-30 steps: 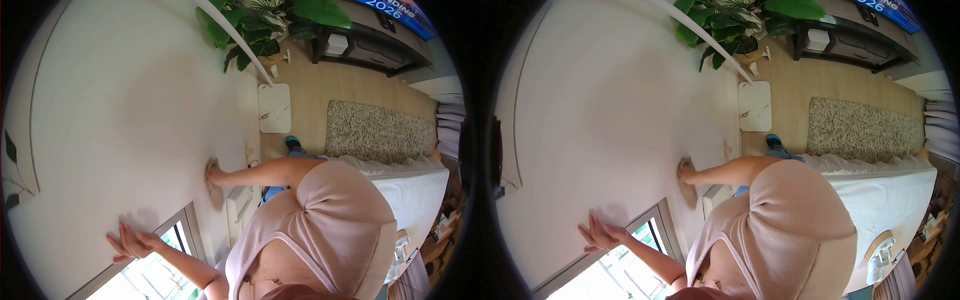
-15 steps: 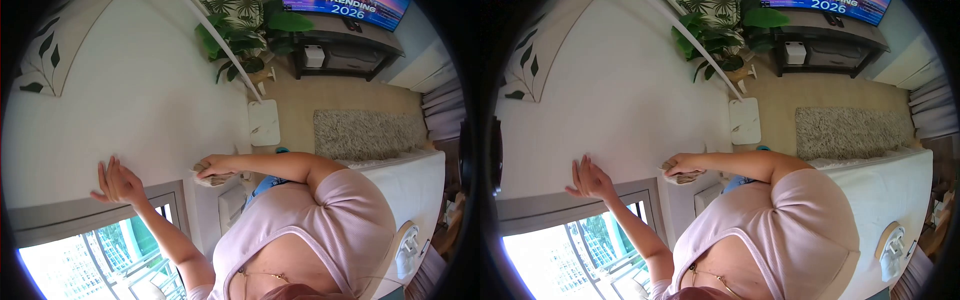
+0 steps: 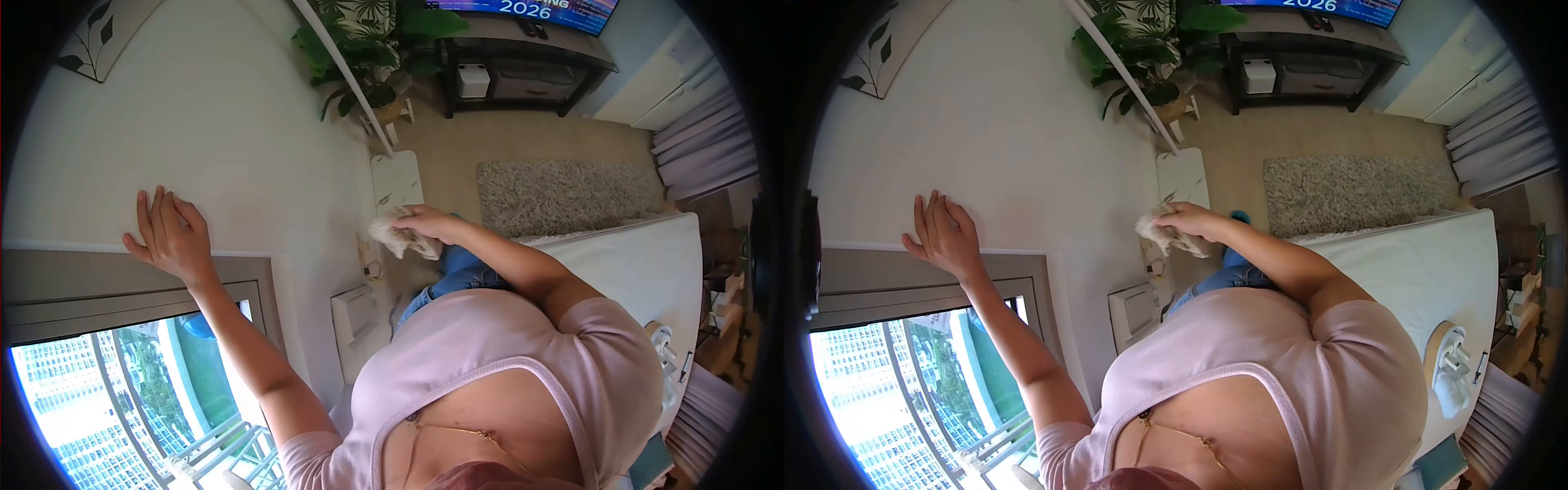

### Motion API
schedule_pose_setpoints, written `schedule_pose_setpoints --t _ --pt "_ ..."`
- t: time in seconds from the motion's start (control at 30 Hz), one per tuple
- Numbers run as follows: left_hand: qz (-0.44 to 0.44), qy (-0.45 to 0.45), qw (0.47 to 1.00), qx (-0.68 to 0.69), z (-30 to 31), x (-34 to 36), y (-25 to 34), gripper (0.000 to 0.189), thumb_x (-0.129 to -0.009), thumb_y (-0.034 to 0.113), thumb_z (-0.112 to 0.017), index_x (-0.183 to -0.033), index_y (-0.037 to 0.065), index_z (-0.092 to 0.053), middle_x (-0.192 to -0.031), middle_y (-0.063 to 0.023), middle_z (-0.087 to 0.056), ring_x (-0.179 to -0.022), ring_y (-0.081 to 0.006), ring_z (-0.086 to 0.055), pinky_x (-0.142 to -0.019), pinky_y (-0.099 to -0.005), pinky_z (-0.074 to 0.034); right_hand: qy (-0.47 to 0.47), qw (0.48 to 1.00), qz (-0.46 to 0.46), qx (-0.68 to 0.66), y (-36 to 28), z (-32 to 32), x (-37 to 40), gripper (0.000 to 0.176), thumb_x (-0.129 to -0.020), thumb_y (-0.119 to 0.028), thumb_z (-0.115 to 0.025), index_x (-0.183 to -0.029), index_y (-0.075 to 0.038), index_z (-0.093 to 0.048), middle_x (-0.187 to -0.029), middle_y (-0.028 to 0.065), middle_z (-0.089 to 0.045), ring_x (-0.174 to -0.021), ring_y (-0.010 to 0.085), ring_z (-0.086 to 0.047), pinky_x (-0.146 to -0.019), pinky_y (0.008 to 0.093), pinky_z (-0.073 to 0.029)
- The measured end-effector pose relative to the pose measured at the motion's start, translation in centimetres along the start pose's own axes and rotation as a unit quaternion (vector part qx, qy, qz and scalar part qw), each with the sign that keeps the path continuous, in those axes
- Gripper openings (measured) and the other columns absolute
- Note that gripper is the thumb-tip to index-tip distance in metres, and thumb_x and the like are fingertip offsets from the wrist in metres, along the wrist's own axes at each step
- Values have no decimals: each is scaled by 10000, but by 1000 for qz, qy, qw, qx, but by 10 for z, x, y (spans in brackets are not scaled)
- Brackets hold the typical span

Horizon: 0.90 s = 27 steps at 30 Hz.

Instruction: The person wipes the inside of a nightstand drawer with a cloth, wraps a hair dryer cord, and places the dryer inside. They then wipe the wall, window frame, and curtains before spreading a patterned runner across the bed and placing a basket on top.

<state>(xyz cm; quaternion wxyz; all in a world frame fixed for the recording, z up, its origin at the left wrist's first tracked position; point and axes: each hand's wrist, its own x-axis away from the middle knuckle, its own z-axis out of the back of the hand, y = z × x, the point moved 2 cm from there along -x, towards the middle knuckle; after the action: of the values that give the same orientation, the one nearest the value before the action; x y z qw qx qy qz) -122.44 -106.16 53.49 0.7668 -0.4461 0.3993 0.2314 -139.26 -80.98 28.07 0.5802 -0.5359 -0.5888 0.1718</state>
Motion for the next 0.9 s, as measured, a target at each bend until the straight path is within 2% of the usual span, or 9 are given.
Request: schedule_pose_setpoints --t 0.2,0.4,0.57,0.7,0.77,0.8,0.83,0.87,0.9 --pt "16 -29 999 -20 0 0 4 159 -868 187 -534 -790 155 -669 -938 71 -679 -1064 -132 -574 -1058 -396 -122 108 991 -9 -82 14 70 1 338 -861 -280 -585 -1106 -48 -568 -996 51 -621 -881 132 -577 -749 274 -457" --pt "28 -30 997 -69 -16 10 11 137 -872 185 -536 -831 148 -661 -982 43 -673 -1084 -175 -567 -1087 -410 -48 133 990 -17 -29 -5 153 -16 371 -863 -276 -579 -1157 -52 -543 -1032 57 -613 -907 140 -570 -794 283 -442" --pt "35 -25 997 -63 -21 14 11 152 -887 166 -506 -884 148 -657 -1036 29 -658 -1124 -197 -539 -1087 -419 -30 182 979 -30 -90 -35 245 -17 385 -850 -233 -587 -1183 -49 -524 -1061 72 -602 -939 152 -561 -799 292 -441" --pt "22 -51 992 -114 -23 14 16 177 -874 151 -492 -941 118 -652 -1120 11 -608 -1172 -224 -488 -1063 -428 -186 209 970 -24 -125 -41 327 -15 375 -814 -146 -572 -1171 -41 -530 -1019 77 -605 -908 158 -563 -771 311 -452" --pt "58 -83 984 -144 -20 5 34 191 -874 165 -493 -975 95 -639 -1170 -16 -570 -1174 -239 -477 -1034 -435 -248 229 966 -6 -119 -44 359 -10 365 -793 -113 -551 -1150 -35 -544 -994 91 -604 -885 176 -568 -763 322 -456" --pt "77 -101 979 -160 -20 1 47 203 -874 173 -493 -992 84 -632 -1195 -30 -551 -1175 -246 -472 -1020 -439 -279 249 962 8 -112 -48 371 -8 358 -785 -102 -535 -1136 -32 -553 -982 105 -603 -869 191 -573 -761 327 -458" --pt "125 -73 982 -125 -25 0 65 215 -879 182 -491 -1009 73 -622 -1212 -49 -532 -1173 -254 -469 -1008 -440 -291 270 957 24 -104 -52 383 -4 352 -777 -91 -520 -1121 -28 -562 -971 118 -602 -852 206 -578 -759 332 -459" --pt "173 -44 980 -89 -34 6 86 228 -884 192 -488 -1025 63 -612 -1230 -67 -514 -1171 -262 -467 -997 -441 -302 334 939 71 39 -50 400 -4 343 -781 -95 -514 -1113 -29 -567 -954 131 -603 -834 223 -580 -752 330 -460" --pt "220 -16 974 -53 -43 13 107 242 -889 201 -485 -1041 53 -602 -1247 -85 -496 -1169 -271 -464 -985 -443 -314 389 896 114 180 -46 412 -5 334 -785 -100 -508 -1105 -29 -572 -936 145 -604 -815 241 -582 -745 328 -460"
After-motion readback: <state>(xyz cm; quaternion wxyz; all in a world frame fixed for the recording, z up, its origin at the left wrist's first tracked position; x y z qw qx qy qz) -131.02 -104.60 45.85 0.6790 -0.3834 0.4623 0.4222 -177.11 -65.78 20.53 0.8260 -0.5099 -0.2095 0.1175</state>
